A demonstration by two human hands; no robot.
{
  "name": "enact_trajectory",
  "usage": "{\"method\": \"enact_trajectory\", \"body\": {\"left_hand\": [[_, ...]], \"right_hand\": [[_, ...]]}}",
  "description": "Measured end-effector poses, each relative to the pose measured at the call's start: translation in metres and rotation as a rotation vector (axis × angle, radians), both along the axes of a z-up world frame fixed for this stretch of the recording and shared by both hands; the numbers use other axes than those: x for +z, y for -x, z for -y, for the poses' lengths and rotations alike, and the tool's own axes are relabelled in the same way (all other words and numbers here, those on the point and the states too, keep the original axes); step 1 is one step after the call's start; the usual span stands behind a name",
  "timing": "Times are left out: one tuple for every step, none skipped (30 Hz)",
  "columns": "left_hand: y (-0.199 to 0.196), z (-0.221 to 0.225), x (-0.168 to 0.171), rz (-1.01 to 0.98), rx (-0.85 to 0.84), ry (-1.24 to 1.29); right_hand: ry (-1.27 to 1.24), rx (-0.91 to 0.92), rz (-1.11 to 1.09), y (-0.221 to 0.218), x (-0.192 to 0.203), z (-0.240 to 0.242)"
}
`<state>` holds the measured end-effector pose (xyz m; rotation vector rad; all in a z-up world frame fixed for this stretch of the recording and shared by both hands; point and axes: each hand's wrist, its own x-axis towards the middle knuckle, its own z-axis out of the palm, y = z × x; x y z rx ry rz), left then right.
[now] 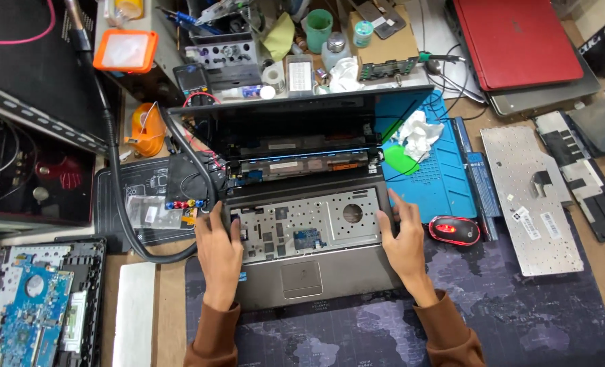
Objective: Installing a motherboard and keyboard into a laptop chassis during a repair process.
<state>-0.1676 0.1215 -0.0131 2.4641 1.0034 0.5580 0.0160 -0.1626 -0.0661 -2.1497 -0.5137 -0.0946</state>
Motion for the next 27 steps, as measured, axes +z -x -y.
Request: {"method": "enact_trajectory", "body": {"left_hand": [[0.004,0.002,0.007,-0.014,0.036,0.120],[0.008,0.002,0.004,-0.011,0.039,0.121],[0.013,0.003,0.000,-0.072,0.057,0.197],[0.019,0.004,-0.004,-0.132,0.075,0.274],[0.021,0.006,-0.006,-0.133,0.082,0.276],[0.023,0.007,-0.007,-0.139,0.064,0.248],[0.024,0.008,-0.009,-0.143,0.044,0.220],[0.027,0.006,-0.013,-0.142,0.049,0.222],[0.027,0.004,-0.017,-0.164,0.038,0.195],[0.027,0.002,-0.021,-0.185,0.028,0.168],[0.027,0.002,-0.019,-0.185,0.027,0.169],[0.027,0.001,-0.017,-0.180,0.019,0.171],[0.027,0.000,-0.015,-0.176,0.014,0.174],[0.029,0.001,-0.011,-0.177,0.016,0.176],[0.030,0.002,-0.008,-0.152,0.009,0.181],[0.032,0.002,-0.004,-0.127,0.001,0.186],[0.035,0.002,-0.003,-0.128,0.004,0.190],[0.038,0.002,-0.003,-0.126,-0.006,0.186],[0.039,0.001,-0.002,-0.121,-0.017,0.180],[0.040,0.001,-0.002,-0.120,-0.015,0.181],[0.042,0.002,-0.002,-0.158,-0.020,0.174],[0.044,0.002,-0.002,-0.195,-0.025,0.167],[0.047,0.003,-0.003,-0.196,-0.021,0.170],[0.050,0.005,-0.004,-0.221,-0.037,0.133],[0.053,0.006,-0.006,-0.247,-0.052,0.097],[0.057,0.010,-0.005,-0.250,-0.049,0.101],[0.060,0.011,-0.005,-0.250,-0.063,0.098]], "right_hand": [[0.008,-0.028,-0.006,0.000,-0.002,0.000],[0.008,-0.025,-0.004,-0.001,0.003,-0.002],[0.043,-0.013,-0.023,0.001,0.008,-0.003],[0.079,-0.002,-0.043,0.003,0.013,-0.004],[0.080,0.005,-0.044,0.003,0.015,-0.004],[0.108,-0.004,-0.024,0.002,0.017,-0.004],[0.136,-0.016,-0.001,0.002,0.019,-0.004],[0.138,-0.011,-0.001,0.003,0.019,-0.004],[0.143,-0.011,0.010,0.002,0.019,-0.004],[0.148,-0.011,0.020,0.001,0.019,-0.003],[0.149,-0.011,0.021,0.002,0.018,-0.002],[0.191,-0.032,0.031,0.004,0.016,-0.001],[0.233,-0.049,0.041,0.004,0.016,0.000],[0.235,-0.047,0.040,0.007,0.018,0.001],[0.218,-0.050,0.060,0.008,0.021,0.002],[0.200,-0.054,0.080,0.009,0.023,0.002],[0.204,-0.050,0.078,0.011,0.030,0.002],[0.219,-0.041,0.041,0.014,0.036,0.003],[0.232,-0.032,0.006,0.015,0.043,0.002],[0.233,-0.030,0.008,0.015,0.045,0.004],[0.231,-0.006,0.005,0.016,0.046,0.006],[0.228,0.017,0.003,0.017,0.047,0.007],[0.230,0.021,0.002,0.020,0.051,0.008],[0.236,0.021,-0.027,0.022,0.055,0.009],[0.241,0.021,-0.057,0.025,0.059,0.010],[0.245,0.025,-0.059,0.028,0.060,0.013],[0.243,0.027,-0.084,0.030,0.060,0.016]]}}
